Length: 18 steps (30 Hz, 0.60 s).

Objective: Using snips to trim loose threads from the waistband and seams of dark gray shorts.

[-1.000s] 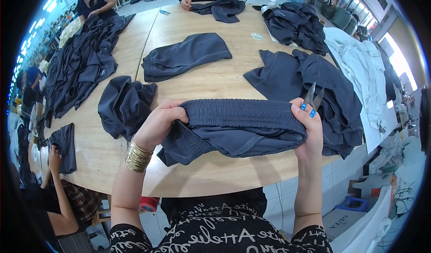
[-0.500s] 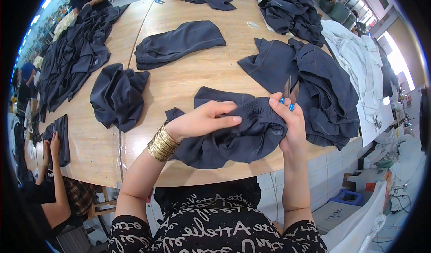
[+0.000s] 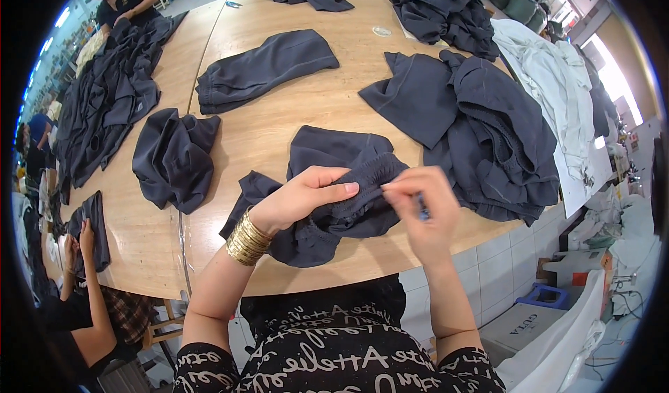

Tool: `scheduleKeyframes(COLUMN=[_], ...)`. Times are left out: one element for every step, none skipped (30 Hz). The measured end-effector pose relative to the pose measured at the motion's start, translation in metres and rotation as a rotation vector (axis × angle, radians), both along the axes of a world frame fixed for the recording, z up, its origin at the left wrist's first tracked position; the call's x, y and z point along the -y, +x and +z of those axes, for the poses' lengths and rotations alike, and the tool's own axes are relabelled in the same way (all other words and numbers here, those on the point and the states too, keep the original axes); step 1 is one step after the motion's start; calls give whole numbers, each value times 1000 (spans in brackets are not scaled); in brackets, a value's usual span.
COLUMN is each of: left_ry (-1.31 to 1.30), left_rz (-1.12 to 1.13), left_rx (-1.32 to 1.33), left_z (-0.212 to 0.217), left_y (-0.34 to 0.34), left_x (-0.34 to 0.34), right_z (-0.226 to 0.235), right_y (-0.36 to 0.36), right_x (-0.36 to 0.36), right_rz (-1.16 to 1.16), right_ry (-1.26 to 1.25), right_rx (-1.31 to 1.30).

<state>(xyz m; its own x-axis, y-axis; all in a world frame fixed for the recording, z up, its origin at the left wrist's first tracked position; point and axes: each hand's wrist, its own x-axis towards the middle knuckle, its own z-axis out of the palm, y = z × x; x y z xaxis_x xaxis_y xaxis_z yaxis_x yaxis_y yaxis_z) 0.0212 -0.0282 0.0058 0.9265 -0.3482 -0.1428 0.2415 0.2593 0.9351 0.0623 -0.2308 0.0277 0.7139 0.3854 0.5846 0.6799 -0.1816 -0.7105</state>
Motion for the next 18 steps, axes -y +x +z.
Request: scheduleKeyframes(left_ry=[-18, -36, -36, -75, -114, -112, -169, -225, -227, -210, -192, -139, -139, 193, 526, 651, 863, 921], left_rz=[13, 26, 26, 42, 60, 64, 25, -19, -19, -12, -4, 26, 32, 54, 74, 131, 221, 302], left_rx=[-26, -52, -52, -69, -86, -86, -107, -121, -112, -100, -89, -116, -118, 156, 428, 385, 422, 443], left_z=[2, 3, 4, 5, 5, 4, 1, -1, -3, -6, -7, -4, -1, 4, 8, 11, 5, 5], left_y=[-1, -2, -2, -3, -5, -7, -7, -5, -4, -6, -8, -8, -10, -12, -14, -17, -19, -23], left_x=[0, -1, -2, -3, -5, -8, -10, -10, -10, -11, -12, -11, -11, -12, -12, -16, -23, -28], right_z=[6, 18, 19, 20, 22, 24, 19, 9, 0, -7, -14, -16, -16, -15, -13, -7, 1, 4], right_y=[1, 1, 5, 11, 15, 13, 10, 7, 7, 8, 10, 11, 10, 9, 9, 12, 12, 12], right_x=[5, 10, 16, 19, 17, 11, 0, -11, -16, -15, -13, -10, -10, -9, -7, -3, -2, 1], right_rz=[-63, -140, -141, -93, -43, 6, 10, 125, 239, 247, 242, 236, 242, 147, 51, 34, 37, 11], right_ry=[52, 89, 89, 193, 295, 148, 146, 91, 35, 33, -57, -148, -150, -131, -111, 25, 165, 230], right_rx=[-29, -109, -109, -249, -388, -293, -290, -280, -270, -264, -346, -427, -429, -441, -452, -512, -572, -637])
